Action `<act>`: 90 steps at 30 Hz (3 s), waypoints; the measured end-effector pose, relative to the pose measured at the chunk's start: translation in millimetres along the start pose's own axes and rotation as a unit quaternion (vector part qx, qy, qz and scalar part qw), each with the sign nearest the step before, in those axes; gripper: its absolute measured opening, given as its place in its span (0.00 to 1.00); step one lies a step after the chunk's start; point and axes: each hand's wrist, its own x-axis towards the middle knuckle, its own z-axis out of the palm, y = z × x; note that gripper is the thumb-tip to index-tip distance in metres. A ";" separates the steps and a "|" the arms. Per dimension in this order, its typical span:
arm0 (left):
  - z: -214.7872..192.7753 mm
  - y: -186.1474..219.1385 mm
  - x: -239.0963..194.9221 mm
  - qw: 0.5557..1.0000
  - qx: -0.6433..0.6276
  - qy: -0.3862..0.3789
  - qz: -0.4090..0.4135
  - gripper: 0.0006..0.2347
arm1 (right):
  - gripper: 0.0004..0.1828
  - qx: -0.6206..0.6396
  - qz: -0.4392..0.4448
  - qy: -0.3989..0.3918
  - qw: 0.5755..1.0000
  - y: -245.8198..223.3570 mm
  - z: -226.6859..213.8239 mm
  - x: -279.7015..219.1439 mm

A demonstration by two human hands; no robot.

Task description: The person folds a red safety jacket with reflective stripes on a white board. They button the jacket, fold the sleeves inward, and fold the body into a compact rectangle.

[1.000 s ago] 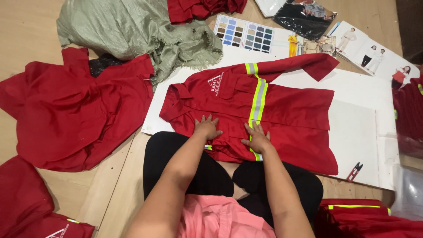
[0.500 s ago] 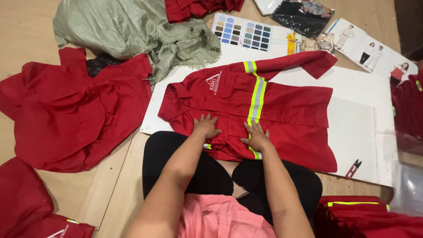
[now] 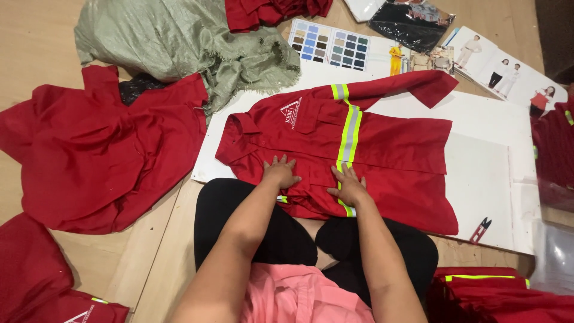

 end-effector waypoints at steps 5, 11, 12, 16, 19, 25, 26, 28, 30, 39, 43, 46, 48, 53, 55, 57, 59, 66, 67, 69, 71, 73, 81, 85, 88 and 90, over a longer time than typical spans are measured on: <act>-0.2 0.2 -1.3 1.000 -0.002 0.003 0.002 0.31 | 0.46 -0.001 -0.001 -0.001 1.000 -2.0 -2.1 -3.2; -0.8 0.1 -2.1 1.000 -0.004 0.001 0.003 0.31 | 0.46 -0.011 -0.005 0.004 1.000 1.7 2.0 1.2; -1.1 0.5 -2.3 1.000 -0.007 0.003 0.004 0.31 | 0.46 -0.016 -0.007 0.007 1.000 2.9 3.5 2.7; 3.1 -1.9 3.3 1.000 -0.004 0.004 0.004 0.31 | 0.48 -0.035 0.001 0.022 0.999 -16.4 0.0 -7.6; 3.2 -2.4 4.7 1.000 0.006 0.000 0.005 0.31 | 0.50 -0.058 -0.019 0.009 0.998 -28.7 0.2 -14.3; -2.1 1.6 -3.1 1.000 0.005 0.001 -0.004 0.32 | 0.51 -0.103 -0.002 -0.047 0.994 -3.1 22.0 20.1; -10.2 5.4 -11.3 1.000 0.020 0.011 -0.014 0.33 | 0.50 -0.110 0.008 -0.048 0.993 0.2 19.8 24.6; -16.5 10.3 -32.9 0.999 0.029 0.010 -0.031 0.33 | 0.50 -0.120 0.017 -0.061 0.991 6.5 22.9 22.3; -30.6 15.0 -51.6 0.998 -0.008 0.019 -0.062 0.33 | 0.50 -0.111 0.040 -0.053 0.992 9.0 15.2 21.7; 9.3 -1.5 2.6 1.000 -0.012 -0.011 0.003 0.34 | 0.51 -0.144 0.097 -0.076 0.982 28.4 9.8 11.1; 2.9 0.9 1.2 1.000 -0.005 -0.012 0.003 0.34 | 0.51 -0.142 0.100 -0.082 0.981 25.8 5.9 7.9; 1.1 2.8 0.5 1.000 -0.003 -0.007 0.003 0.33 | 0.52 -0.128 0.099 -0.086 0.983 21.9 4.6 5.5; 0.1 3.0 0.6 1.000 -0.008 -0.013 0.002 0.33 | 0.52 -0.112 0.096 -0.080 0.986 17.6 3.0 2.1; 1.6 2.5 1.5 1.000 -0.010 -0.007 0.006 0.32 | 0.51 -0.097 0.096 -0.077 0.988 14.0 0.2 -2.3; -0.1 2.8 0.5 1.000 -0.007 -0.006 0.006 0.32 | 0.51 -0.089 0.093 -0.071 0.989 13.9 -0.4 -2.1; -2.7 4.5 -3.0 1.000 -0.001 0.000 0.005 0.32 | 0.53 -0.086 0.088 -0.062 0.990 16.6 0.2 -0.2; 2.5 2.0 1.4 1.000 -0.003 0.019 0.009 0.32 | 0.53 -0.082 0.086 -0.052 0.992 21.0 5.5 3.1; 13.6 -9.9 38.2 0.919 -0.039 0.378 0.107 0.13 | 0.34 -0.167 0.026 0.193 0.967 2.1 -11.0 2.8; 10.8 -9.0 33.7 0.919 -0.039 0.378 0.109 0.13 | 0.34 -0.166 0.027 0.194 0.966 -4.9 -12.5 5.4; 4.0 -7.4 26.3 0.936 -0.068 0.340 0.063 0.18 | 0.31 -0.138 -0.052 0.231 0.962 -19.0 -17.4 12.2; -8.4 -2.5 18.3 0.955 -0.064 0.284 0.048 0.20 | 0.33 -0.132 -0.066 0.222 0.964 -37.0 -20.7 20.9; -15.8 0.5 14.2 0.972 -0.061 0.226 0.032 0.23 | 0.36 -0.125 -0.082 0.210 0.966 -52.5 -20.9 30.5; -47.9 9.6 8.0 0.990 -0.098 0.027 -0.102 0.36 | 0.44 -0.125 -0.028 0.037 0.991 -62.1 -18.7 59.7; -49.0 9.7 17.5 0.988 -0.099 0.007 -0.121 0.38 | 0.47 -0.133 -0.028 0.024 0.990 -57.2 -18.8 65.9; -37.6 6.1 29.8 0.989 -0.086 0.010 -0.120 0.38 | 0.47 -0.138 -0.028 0.024 0.990 -56.9 -16.1 64.4; -26.5 1.9 50.5 0.989 -0.021 0.073 -0.123 0.31 | 0.40 -0.116 -0.046 0.087 0.988 -58.1 -17.7 62.0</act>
